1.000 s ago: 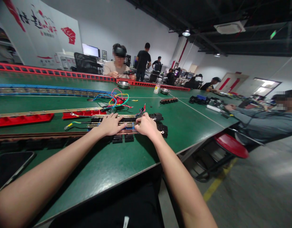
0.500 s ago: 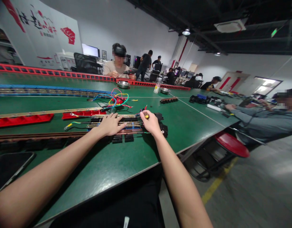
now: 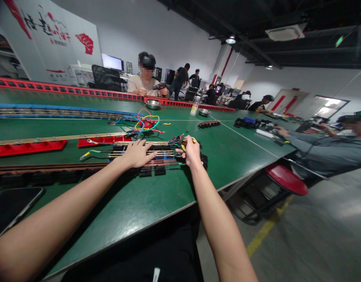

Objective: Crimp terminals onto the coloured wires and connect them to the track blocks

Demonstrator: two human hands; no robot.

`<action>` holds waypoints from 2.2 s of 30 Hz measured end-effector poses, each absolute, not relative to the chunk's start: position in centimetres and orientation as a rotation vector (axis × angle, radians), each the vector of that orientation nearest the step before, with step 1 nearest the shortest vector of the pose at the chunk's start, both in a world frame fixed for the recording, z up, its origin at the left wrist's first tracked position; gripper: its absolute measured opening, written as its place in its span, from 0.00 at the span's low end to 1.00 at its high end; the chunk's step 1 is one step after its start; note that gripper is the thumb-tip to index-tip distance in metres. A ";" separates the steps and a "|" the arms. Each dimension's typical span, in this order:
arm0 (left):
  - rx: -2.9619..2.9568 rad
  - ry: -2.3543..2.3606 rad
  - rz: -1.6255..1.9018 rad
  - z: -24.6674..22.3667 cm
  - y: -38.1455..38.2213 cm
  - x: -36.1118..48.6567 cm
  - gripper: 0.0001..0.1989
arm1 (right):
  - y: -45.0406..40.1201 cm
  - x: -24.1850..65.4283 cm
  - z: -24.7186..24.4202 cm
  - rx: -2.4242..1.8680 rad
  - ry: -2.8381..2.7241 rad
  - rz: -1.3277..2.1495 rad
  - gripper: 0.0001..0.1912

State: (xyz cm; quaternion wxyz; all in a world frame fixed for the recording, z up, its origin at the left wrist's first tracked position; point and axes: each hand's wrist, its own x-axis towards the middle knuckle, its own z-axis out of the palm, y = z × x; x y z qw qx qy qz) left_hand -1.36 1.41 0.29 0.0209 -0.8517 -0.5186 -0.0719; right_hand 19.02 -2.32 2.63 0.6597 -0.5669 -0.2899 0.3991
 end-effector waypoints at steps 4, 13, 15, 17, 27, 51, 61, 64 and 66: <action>-2.643 -1.618 -0.227 0.4 1.3 -1.4 0.35 | -2.4 19.5 3.0 -1.285 -0.572 0.971 0.09; -2.631 -1.609 -0.220 0.3 1.3 -1.5 0.36 | -2.9 20.1 3.7 -1.309 -0.570 1.097 0.15; -2.635 -1.618 -0.218 0.2 1.3 -1.4 0.35 | -3.2 20.1 3.5 -1.357 -0.723 1.030 0.15; -2.645 -1.618 -0.215 0.2 1.3 -1.4 0.35 | -3.4 20.0 3.0 -1.412 -0.891 0.902 0.17; -2.647 -1.585 -0.223 0.1 1.2 -1.4 0.35 | -6.2 20.8 3.6 -1.541 -1.291 0.265 0.15; -2.617 -1.560 -0.234 0.3 1.1 -0.9 0.32 | -16.0 24.8 0.5 -1.484 -1.321 0.724 0.31; -2.610 -1.567 -0.207 0.5 1.0 -0.5 0.32 | -15.0 25.8 -0.4 -1.374 -1.245 0.949 0.17; -2.614 -1.553 -0.214 0.4 1.0 -0.6 0.32 | -15.3 26.3 -0.3 -1.382 -1.242 1.052 0.16; -2.611 -1.555 -0.213 0.4 1.1 -0.6 0.32 | -15.4 26.5 -0.3 -1.392 -1.258 1.098 0.16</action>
